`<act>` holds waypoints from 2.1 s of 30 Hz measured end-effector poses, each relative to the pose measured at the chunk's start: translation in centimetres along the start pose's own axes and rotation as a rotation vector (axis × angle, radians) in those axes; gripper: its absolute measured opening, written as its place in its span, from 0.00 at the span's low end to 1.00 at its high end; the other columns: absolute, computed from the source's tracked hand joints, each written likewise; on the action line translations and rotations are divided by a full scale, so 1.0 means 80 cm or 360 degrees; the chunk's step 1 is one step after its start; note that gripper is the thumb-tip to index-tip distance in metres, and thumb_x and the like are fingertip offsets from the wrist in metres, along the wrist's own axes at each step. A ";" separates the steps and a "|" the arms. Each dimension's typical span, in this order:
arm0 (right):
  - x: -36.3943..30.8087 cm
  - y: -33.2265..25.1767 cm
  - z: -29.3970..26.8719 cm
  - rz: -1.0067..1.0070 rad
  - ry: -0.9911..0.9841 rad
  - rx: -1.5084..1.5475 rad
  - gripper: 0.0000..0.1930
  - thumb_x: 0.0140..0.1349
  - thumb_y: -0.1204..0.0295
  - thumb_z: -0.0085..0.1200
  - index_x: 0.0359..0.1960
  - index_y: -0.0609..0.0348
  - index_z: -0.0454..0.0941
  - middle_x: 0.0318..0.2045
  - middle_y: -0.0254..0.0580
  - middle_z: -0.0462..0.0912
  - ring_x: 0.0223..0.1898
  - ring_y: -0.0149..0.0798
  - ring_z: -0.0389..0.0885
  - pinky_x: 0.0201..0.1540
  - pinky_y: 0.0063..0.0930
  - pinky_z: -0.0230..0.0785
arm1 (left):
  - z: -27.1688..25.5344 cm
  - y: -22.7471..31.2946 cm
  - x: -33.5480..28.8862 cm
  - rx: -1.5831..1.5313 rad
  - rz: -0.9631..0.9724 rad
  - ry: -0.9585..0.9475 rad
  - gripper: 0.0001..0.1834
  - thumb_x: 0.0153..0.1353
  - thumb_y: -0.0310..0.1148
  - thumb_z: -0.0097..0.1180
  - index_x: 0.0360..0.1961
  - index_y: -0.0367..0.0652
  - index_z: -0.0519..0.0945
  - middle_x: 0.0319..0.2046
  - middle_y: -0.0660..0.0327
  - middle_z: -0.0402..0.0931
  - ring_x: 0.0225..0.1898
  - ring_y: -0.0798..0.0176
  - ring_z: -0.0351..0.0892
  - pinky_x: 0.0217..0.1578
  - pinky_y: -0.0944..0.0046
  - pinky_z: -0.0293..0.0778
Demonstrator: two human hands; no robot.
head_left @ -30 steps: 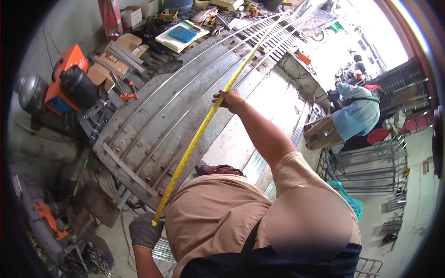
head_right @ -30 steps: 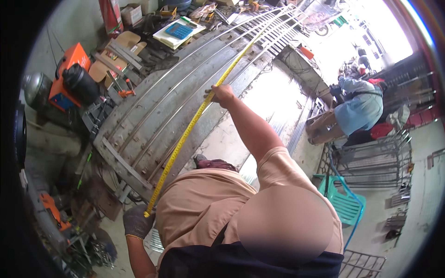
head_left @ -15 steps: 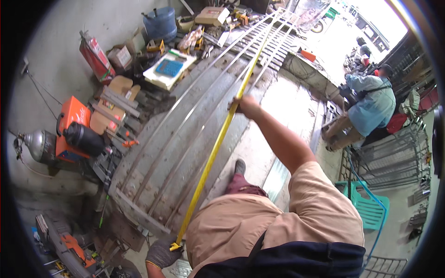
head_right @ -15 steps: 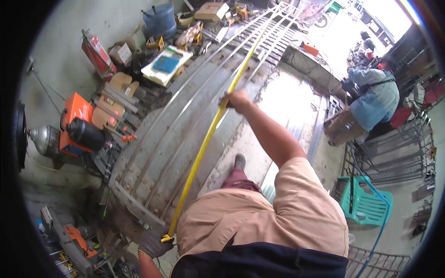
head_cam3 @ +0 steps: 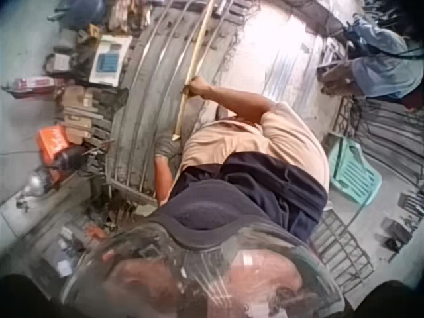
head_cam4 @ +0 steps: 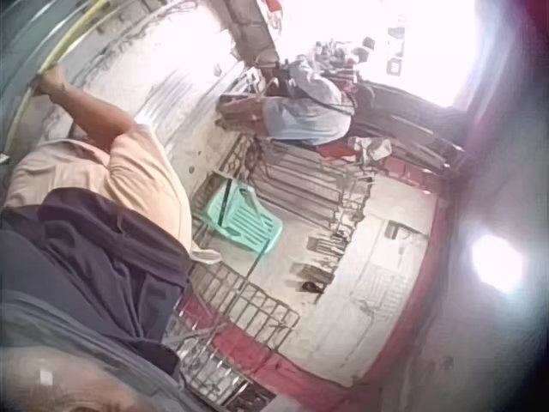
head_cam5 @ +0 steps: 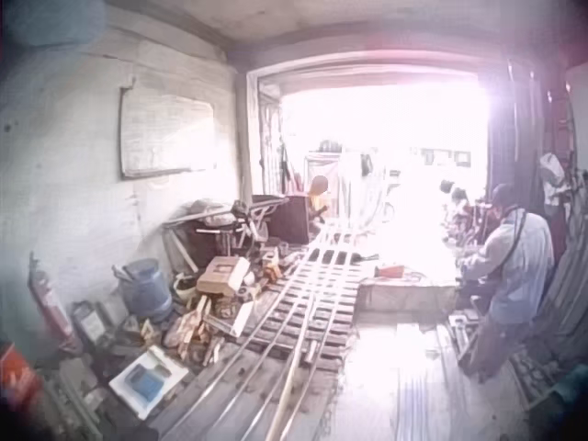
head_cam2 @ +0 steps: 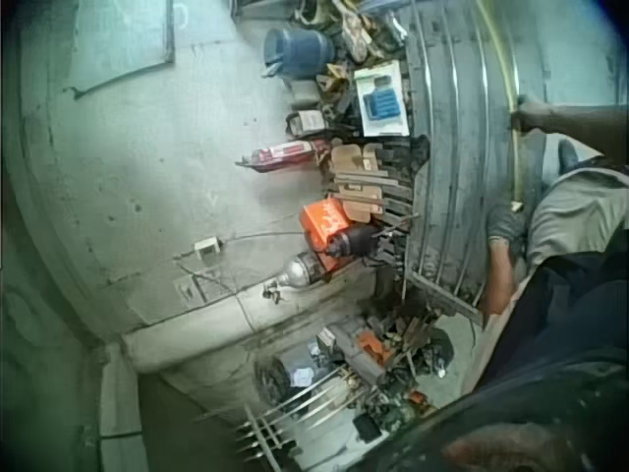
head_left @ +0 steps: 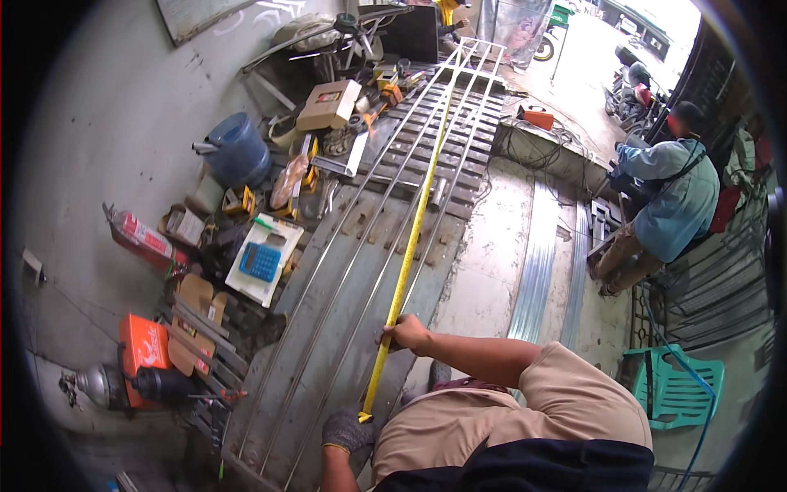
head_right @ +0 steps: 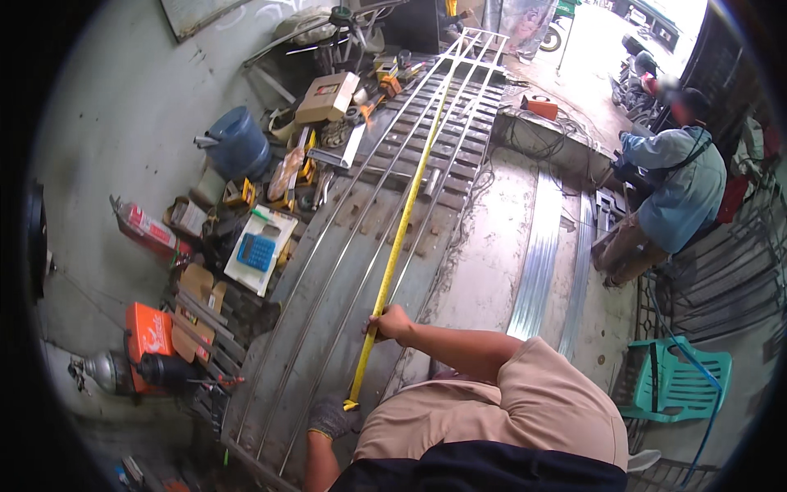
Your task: The recorder uses a measuring tape to measure the dimensions of a metal gate or fence structure on a fabrication floor.
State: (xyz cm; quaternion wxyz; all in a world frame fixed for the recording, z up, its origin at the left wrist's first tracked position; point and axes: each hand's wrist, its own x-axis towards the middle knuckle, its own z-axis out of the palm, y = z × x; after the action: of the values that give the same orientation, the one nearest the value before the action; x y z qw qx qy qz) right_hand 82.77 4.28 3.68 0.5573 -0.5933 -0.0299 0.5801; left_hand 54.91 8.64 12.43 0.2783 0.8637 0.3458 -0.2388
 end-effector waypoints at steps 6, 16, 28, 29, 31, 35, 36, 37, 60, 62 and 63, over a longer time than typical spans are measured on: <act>0.025 -0.058 -0.067 0.0014 -0.0075 -0.0263 0.16 0.74 0.67 0.52 0.52 0.71 0.75 0.42 0.52 0.88 0.38 0.45 0.90 0.39 0.36 0.85 | -0.031 0.018 0.077 0.0200 0.0127 0.0089 0.22 0.51 0.52 0.65 0.38 0.45 0.88 0.36 0.45 0.85 0.41 0.40 0.85 0.43 0.47 0.80; 0.011 -0.124 -0.251 0.0041 -0.0198 -0.0433 0.20 0.71 0.62 0.58 0.55 0.67 0.78 0.43 0.45 0.88 0.37 0.38 0.88 0.38 0.31 0.81 | -0.090 0.173 0.256 -0.0061 0.0162 -0.0286 0.25 0.50 0.50 0.67 0.41 0.40 0.88 0.33 0.48 0.87 0.35 0.54 0.89 0.40 0.56 0.82; -0.042 -0.261 -0.719 -0.0135 0.0501 -0.0571 0.20 0.64 0.62 0.62 0.45 0.70 0.83 0.35 0.46 0.88 0.33 0.36 0.86 0.36 0.30 0.78 | -0.157 0.563 0.620 0.0571 0.0366 0.0053 0.30 0.49 0.61 0.63 0.42 0.47 0.89 0.38 0.46 0.86 0.41 0.43 0.87 0.45 0.50 0.81; -0.052 -0.275 -0.756 -0.0160 0.0481 -0.0593 0.20 0.64 0.62 0.62 0.45 0.70 0.83 0.35 0.46 0.88 0.33 0.36 0.86 0.36 0.30 0.78 | -0.171 0.595 0.650 0.0746 0.0556 0.0006 0.30 0.49 0.62 0.63 0.41 0.47 0.89 0.39 0.47 0.86 0.41 0.43 0.87 0.45 0.50 0.81; -0.065 -0.299 -0.818 -0.0068 0.0660 -0.0403 0.20 0.64 0.63 0.62 0.47 0.70 0.82 0.37 0.47 0.87 0.35 0.36 0.86 0.37 0.30 0.77 | -0.194 0.655 0.703 0.1061 0.0691 -0.0093 0.29 0.51 0.61 0.61 0.40 0.47 0.89 0.39 0.48 0.86 0.42 0.44 0.87 0.45 0.50 0.81; -0.072 -0.342 -0.916 -0.0048 0.0911 -0.0311 0.19 0.65 0.65 0.62 0.49 0.72 0.81 0.38 0.47 0.87 0.35 0.36 0.86 0.37 0.30 0.77 | -0.225 0.751 0.791 0.0977 0.0350 0.0234 0.25 0.53 0.53 0.59 0.39 0.44 0.89 0.43 0.48 0.86 0.45 0.46 0.87 0.48 0.50 0.80; -0.068 -0.353 -0.938 -0.0084 0.0876 -0.0339 0.19 0.65 0.65 0.62 0.49 0.72 0.81 0.38 0.47 0.87 0.35 0.36 0.86 0.37 0.30 0.77 | -0.238 0.770 0.817 0.0922 0.0215 0.0123 0.28 0.50 0.58 0.62 0.39 0.45 0.90 0.41 0.45 0.86 0.45 0.47 0.87 0.47 0.50 0.81; -0.063 -0.363 -0.957 -0.0110 0.0887 -0.0280 0.19 0.66 0.65 0.61 0.50 0.72 0.80 0.38 0.47 0.87 0.36 0.37 0.87 0.37 0.30 0.77 | -0.248 0.783 0.839 0.0880 0.0225 0.0243 0.27 0.50 0.58 0.62 0.38 0.45 0.90 0.40 0.46 0.86 0.43 0.47 0.87 0.46 0.50 0.81; 0.369 -0.953 -1.207 -0.0436 0.0433 -0.0613 0.21 0.72 0.57 0.56 0.48 0.68 0.80 0.38 0.44 0.88 0.33 0.33 0.87 0.33 0.27 0.77 | -0.474 0.936 1.002 0.0329 0.0096 0.0640 0.17 0.52 0.38 0.66 0.42 0.42 0.83 0.36 0.44 0.83 0.41 0.37 0.82 0.42 0.45 0.79; 0.434 -1.018 -1.224 -0.0475 0.0325 -0.0524 0.21 0.75 0.57 0.53 0.53 0.66 0.77 0.39 0.42 0.87 0.34 0.33 0.86 0.36 0.28 0.79 | -0.475 0.944 1.006 0.0093 0.0256 0.0633 0.15 0.53 0.36 0.66 0.41 0.42 0.83 0.35 0.45 0.83 0.40 0.37 0.82 0.41 0.44 0.78; 0.465 -1.054 -1.239 -0.0547 0.0284 -0.0628 0.23 0.75 0.55 0.51 0.55 0.66 0.75 0.43 0.44 0.86 0.34 0.34 0.86 0.36 0.30 0.81 | -0.473 0.949 1.011 0.0165 0.0195 0.0626 0.14 0.53 0.35 0.65 0.41 0.43 0.83 0.35 0.45 0.82 0.40 0.37 0.81 0.41 0.43 0.77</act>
State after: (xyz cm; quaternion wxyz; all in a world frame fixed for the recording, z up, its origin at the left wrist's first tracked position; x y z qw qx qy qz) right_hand 217.89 -0.66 8.86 0.5217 -0.7253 -0.1935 0.4054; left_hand 170.96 24.63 15.13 0.1747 0.9262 0.3275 -0.0657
